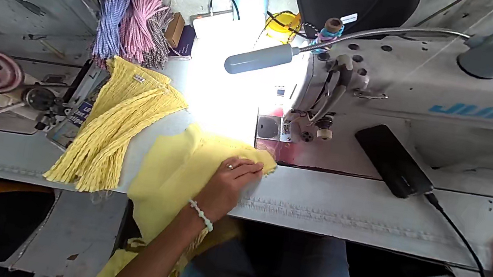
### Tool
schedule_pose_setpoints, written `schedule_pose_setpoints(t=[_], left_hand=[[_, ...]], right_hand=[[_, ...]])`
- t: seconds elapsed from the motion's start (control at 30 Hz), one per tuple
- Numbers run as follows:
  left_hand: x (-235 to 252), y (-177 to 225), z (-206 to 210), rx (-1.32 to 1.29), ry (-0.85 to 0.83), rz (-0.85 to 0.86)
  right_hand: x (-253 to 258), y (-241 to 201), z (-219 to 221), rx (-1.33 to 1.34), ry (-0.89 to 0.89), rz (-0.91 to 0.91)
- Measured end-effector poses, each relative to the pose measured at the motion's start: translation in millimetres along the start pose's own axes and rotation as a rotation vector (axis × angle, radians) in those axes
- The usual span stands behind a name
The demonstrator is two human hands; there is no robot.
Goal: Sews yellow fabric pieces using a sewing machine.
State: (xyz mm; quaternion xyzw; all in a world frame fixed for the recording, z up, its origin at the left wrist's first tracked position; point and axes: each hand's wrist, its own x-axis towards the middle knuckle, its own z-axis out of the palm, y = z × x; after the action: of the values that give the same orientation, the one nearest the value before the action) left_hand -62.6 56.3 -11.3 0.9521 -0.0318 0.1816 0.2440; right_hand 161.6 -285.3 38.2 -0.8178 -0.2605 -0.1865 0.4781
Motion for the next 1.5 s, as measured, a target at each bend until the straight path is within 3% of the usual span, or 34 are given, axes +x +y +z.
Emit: schedule_pose_setpoints(t=[0.07,0.13,0.3,0.4,0.6,0.93,1.5], left_hand=[[13,-6,4,-0.086,-0.024,0.065],[30,-17,5,-0.158,-0.091,0.148],[64,-37,-7,-0.222,-0.272,0.205],[65,-19,-7,-0.086,-0.275,0.137],[52,-14,19,0.053,-0.041,0.14],[95,-52,13,0.069,-0.06,0.279],[89,-52,14,0.106,-0.077,0.224]], right_hand=[[-22,-31,59,0.172,-0.186,-0.221],[-40,-55,107,0.142,-0.373,-0.372],[-49,-58,160,-0.068,-0.534,-0.535],[-57,-57,165,-0.134,-0.49,-0.539],[-61,-58,163,-0.206,-0.453,-0.539],[-30,-55,185,-0.226,-0.529,-0.491],[-33,-52,185,-0.232,-0.485,-0.48]])
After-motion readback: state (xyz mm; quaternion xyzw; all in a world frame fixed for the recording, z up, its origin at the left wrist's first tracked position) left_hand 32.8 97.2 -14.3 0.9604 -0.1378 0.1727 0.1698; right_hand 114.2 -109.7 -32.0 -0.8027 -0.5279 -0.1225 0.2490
